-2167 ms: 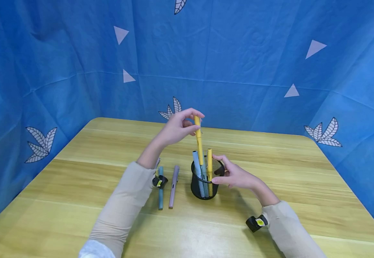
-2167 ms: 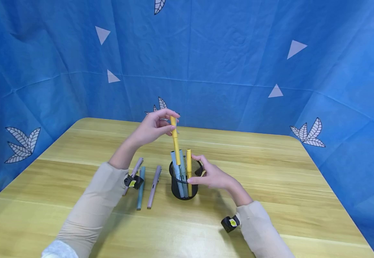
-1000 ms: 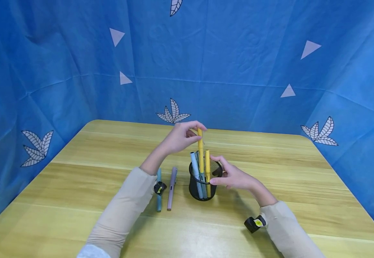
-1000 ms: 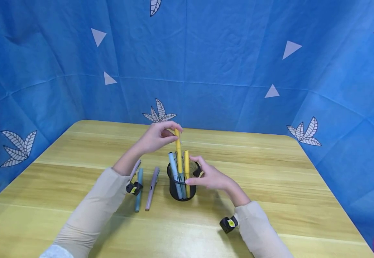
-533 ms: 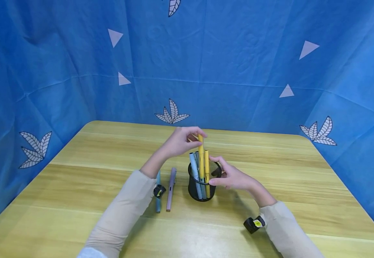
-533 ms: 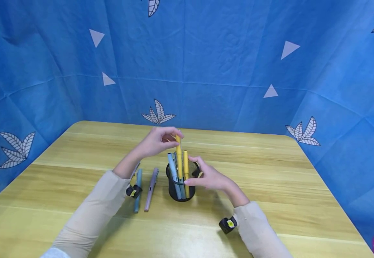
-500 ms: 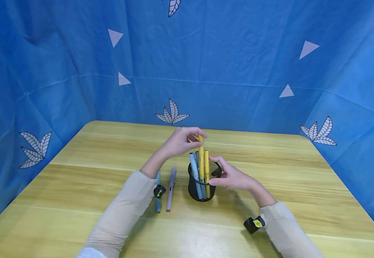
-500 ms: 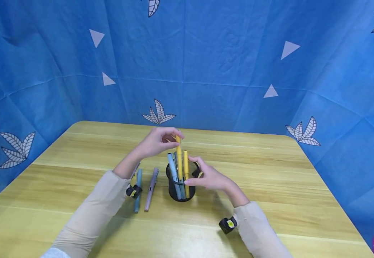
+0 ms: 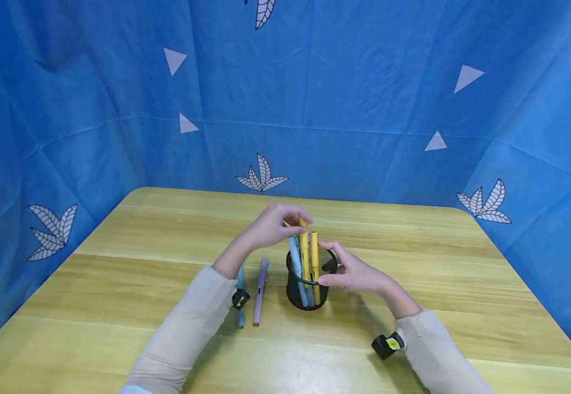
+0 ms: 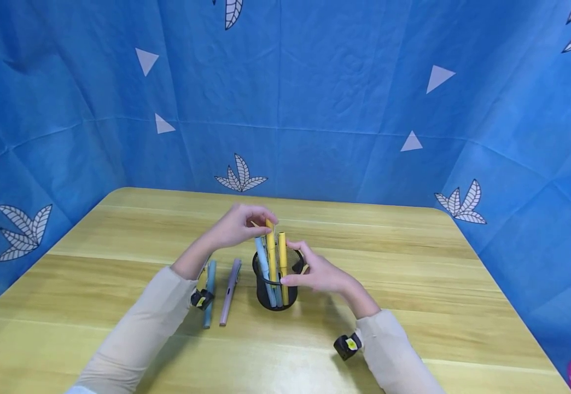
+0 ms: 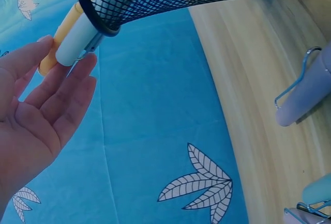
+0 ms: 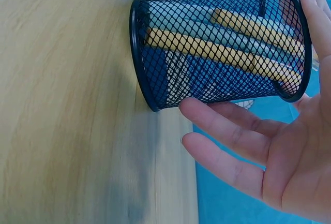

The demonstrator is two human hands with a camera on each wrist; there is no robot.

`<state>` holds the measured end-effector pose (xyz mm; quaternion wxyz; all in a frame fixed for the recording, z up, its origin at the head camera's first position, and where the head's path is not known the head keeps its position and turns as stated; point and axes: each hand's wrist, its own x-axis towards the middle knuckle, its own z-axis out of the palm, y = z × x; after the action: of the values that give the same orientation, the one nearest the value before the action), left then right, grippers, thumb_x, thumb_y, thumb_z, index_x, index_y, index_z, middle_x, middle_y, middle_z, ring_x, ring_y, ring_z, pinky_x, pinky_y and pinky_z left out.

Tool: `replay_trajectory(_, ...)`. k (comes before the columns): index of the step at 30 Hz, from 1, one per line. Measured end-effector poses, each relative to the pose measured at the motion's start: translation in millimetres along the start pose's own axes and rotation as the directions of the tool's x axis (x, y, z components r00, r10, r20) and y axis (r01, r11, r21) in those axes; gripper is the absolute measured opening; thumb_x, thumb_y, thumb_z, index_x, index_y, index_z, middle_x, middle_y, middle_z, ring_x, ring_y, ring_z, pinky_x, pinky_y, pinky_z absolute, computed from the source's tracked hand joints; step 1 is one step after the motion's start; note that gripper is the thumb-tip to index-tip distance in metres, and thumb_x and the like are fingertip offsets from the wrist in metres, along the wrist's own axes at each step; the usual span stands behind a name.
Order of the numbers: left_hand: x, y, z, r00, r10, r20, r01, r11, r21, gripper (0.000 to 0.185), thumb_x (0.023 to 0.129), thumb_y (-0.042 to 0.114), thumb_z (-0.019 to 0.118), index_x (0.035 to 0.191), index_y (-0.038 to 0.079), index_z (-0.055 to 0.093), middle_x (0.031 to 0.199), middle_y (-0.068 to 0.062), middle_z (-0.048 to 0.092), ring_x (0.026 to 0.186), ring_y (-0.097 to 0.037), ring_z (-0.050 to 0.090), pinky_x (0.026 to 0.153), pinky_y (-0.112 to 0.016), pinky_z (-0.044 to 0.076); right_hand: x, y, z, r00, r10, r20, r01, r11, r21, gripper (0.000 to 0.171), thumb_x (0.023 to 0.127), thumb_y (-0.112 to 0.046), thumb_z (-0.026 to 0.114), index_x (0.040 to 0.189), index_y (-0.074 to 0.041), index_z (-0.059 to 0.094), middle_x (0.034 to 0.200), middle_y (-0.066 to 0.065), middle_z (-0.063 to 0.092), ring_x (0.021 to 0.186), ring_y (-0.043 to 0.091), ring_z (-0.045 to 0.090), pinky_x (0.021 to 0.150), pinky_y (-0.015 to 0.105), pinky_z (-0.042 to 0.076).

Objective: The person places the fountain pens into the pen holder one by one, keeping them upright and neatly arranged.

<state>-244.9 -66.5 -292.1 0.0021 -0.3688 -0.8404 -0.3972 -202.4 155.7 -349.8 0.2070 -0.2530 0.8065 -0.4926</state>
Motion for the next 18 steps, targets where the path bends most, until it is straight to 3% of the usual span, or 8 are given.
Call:
replay_trajectory(3,-0.9,-1.9,1.5,1.000,0.008,0.012,-0.008,1.000,0.002,0.017,0.083,0.004,0.063,0.099,0.006,0.065,0.084,-0.003,0.063,0.075,-0.012,0.059,0.068,-0.024,0.049,-0.1,0.4,0.4,1.000,0.003,0.003,-0.003,1.000,-0.001,0.072,0.081,-0.025,0.066,0.135,-0.012,0.020,0.081,0.015,0.054,0.051,0.013,0.039,0.044,0.022,0.036)
replay_trajectory(10,-1.9,-3.6,2.5,0.999,-0.015,0.035,0.015,1.000,-0.014,0.017,0.081,0.005,0.064,0.098,0.003,0.065,0.093,-0.004,0.063,0.078,-0.013,0.061,0.068,-0.022,0.049,0.4,-1.0,-0.7,1.000,0.012,-0.002,-0.012,1.000,-0.020,0.069,0.083,-0.021,0.064,0.135,-0.013,0.020,0.072,0.009,0.050,0.051,0.014,0.038,0.044,0.024,0.037)
replay_trajectory(18,-3.5,-4.5,3.1,0.999,-0.017,0.045,0.018,1.000,-0.017,0.016,0.080,0.004,0.065,0.096,0.004,0.065,0.096,-0.005,0.063,0.082,-0.015,0.061,0.069,-0.021,0.049,-0.7,-1.4,-2.1,1.000,0.016,0.003,-0.016,1.000,-0.018,0.070,0.082,-0.026,0.066,0.134,-0.015,0.021,0.079,0.013,0.054,0.052,0.014,0.039,0.044,0.023,0.037)
